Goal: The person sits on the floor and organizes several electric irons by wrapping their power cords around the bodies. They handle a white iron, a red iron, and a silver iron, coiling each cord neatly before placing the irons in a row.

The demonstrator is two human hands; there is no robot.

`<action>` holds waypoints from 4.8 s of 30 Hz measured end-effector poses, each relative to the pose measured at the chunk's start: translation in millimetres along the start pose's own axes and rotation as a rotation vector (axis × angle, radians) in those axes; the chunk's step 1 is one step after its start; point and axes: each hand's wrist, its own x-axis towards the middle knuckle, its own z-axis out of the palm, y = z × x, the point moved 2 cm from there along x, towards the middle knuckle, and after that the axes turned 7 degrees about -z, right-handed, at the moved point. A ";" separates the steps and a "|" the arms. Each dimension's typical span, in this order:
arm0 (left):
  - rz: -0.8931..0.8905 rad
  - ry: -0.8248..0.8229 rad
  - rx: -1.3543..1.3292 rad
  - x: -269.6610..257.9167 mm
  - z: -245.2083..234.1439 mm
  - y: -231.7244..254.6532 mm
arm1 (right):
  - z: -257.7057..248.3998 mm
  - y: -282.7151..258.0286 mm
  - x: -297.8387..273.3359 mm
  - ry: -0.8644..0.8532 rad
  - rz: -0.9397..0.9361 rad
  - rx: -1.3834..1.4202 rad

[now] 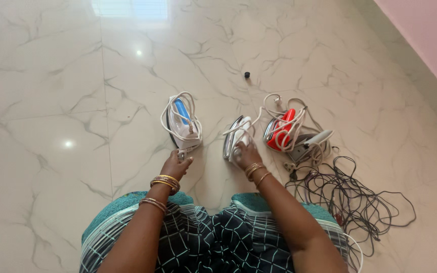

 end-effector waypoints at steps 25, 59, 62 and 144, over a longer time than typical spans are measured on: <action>0.092 -0.089 0.413 1.8 41.3 -25.7 | -1.7 -72.4 -137.6 -1.085 0.071 0.247; 0.085 -0.080 0.522 33.9 136.0 -35.0 | -10.6 -1.5 -125.5 -0.067 0.233 0.693; 0.108 -0.077 0.481 32.3 133.9 -35.9 | 7.7 -7.9 -110.3 -0.140 0.294 0.669; 1.103 0.123 0.054 -168.3 58.8 104.4 | -160.8 -66.9 -149.3 0.373 -0.275 1.012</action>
